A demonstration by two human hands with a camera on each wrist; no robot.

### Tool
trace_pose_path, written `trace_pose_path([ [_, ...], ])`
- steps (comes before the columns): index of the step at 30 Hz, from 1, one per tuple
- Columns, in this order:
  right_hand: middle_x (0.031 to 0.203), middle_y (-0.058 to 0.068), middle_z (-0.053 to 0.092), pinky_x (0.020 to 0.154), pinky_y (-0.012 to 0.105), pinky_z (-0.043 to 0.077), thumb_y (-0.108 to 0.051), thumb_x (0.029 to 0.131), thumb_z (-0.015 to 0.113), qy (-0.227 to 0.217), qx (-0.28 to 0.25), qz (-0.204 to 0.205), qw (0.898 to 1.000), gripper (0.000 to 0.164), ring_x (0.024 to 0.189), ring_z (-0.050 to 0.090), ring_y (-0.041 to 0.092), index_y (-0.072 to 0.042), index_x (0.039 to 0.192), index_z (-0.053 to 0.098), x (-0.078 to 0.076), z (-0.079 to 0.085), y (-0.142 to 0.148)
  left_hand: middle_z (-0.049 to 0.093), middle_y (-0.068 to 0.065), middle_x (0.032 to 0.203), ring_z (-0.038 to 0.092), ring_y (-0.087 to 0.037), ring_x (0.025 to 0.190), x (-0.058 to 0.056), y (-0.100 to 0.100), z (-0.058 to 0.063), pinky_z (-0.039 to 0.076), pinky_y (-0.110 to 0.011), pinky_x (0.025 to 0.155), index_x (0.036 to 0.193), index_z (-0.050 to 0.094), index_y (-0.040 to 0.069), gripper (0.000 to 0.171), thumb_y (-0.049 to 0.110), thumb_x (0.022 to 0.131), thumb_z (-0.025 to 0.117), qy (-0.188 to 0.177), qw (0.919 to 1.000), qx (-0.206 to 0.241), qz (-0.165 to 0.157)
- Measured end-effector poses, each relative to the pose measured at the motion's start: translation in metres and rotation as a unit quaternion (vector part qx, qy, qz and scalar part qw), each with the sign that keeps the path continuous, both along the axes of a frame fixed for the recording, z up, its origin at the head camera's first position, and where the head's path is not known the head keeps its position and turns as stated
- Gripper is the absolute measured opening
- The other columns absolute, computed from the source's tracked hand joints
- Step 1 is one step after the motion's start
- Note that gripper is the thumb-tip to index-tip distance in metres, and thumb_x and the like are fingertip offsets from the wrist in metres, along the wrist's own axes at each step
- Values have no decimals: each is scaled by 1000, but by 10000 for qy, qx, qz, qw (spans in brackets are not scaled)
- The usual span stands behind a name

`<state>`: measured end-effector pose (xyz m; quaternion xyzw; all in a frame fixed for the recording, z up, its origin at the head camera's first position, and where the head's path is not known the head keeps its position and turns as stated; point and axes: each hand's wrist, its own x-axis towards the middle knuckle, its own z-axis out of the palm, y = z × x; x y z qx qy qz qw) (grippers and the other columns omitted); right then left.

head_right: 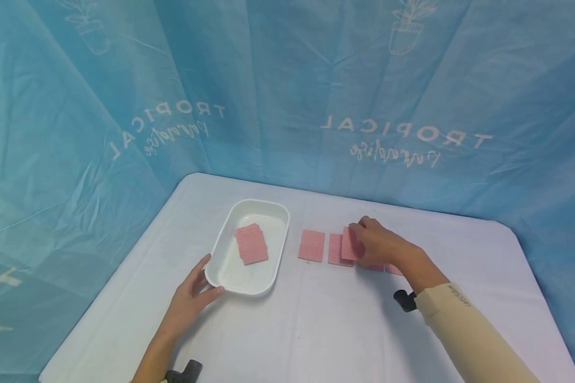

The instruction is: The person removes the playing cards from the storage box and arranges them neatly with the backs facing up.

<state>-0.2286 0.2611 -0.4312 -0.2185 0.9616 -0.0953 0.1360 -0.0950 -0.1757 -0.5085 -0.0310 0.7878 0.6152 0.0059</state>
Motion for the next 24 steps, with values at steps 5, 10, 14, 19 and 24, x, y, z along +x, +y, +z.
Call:
trace_pose_path([
  [5, 125, 16, 45, 87, 49, 50, -23, 67, 87, 183, 79, 94, 9998, 90, 112, 46, 30, 0, 141, 42, 1, -4, 14, 46, -11, 143, 49, -29, 126, 0, 0, 1, 48, -35, 90, 147, 33, 37, 82, 28, 81, 80, 32, 10000, -34, 16],
  [10, 124, 17, 46, 86, 51, 50, -26, 66, 88, 196, 139, 60, 9997, 88, 111, 47, 32, 3, 137, 44, 4, -7, 27, 45, -11, 143, 48, -28, 127, 1, 1, 2, 48, -33, 90, 147, 33, 37, 83, 27, 80, 80, -64, 10000, -3, 37],
  [14, 123, 16, 46, 82, 50, 52, -27, 65, 88, 177, 180, -14, 9997, 87, 111, 47, 33, 3, 135, 46, 5, -9, 35, 43, -14, 144, 45, -30, 129, 2, 3, 9, 48, -33, 91, 149, 31, 32, 83, 22, 82, 79, -165, 9999, -11, 38],
  [19, 123, 17, 47, 76, 49, 54, -26, 64, 89, 96, 126, -67, 9999, 87, 110, 47, 34, 4, 134, 47, 6, -11, 44, 42, -18, 145, 44, -33, 130, 8, 10, 34, 47, -33, 92, 151, 30, 20, 81, 15, 85, 76, -205, 9998, -18, -47],
  [24, 124, 19, 47, 79, 52, 53, -25, 65, 88, 101, 168, -126, 9997, 86, 110, 48, 37, 6, 133, 47, 7, -16, 53, 42, -19, 144, 44, -34, 129, 10, 11, 40, 47, -34, 92, 151, 30, 18, 81, 16, 84, 76, -171, 9998, -41, -44],
])
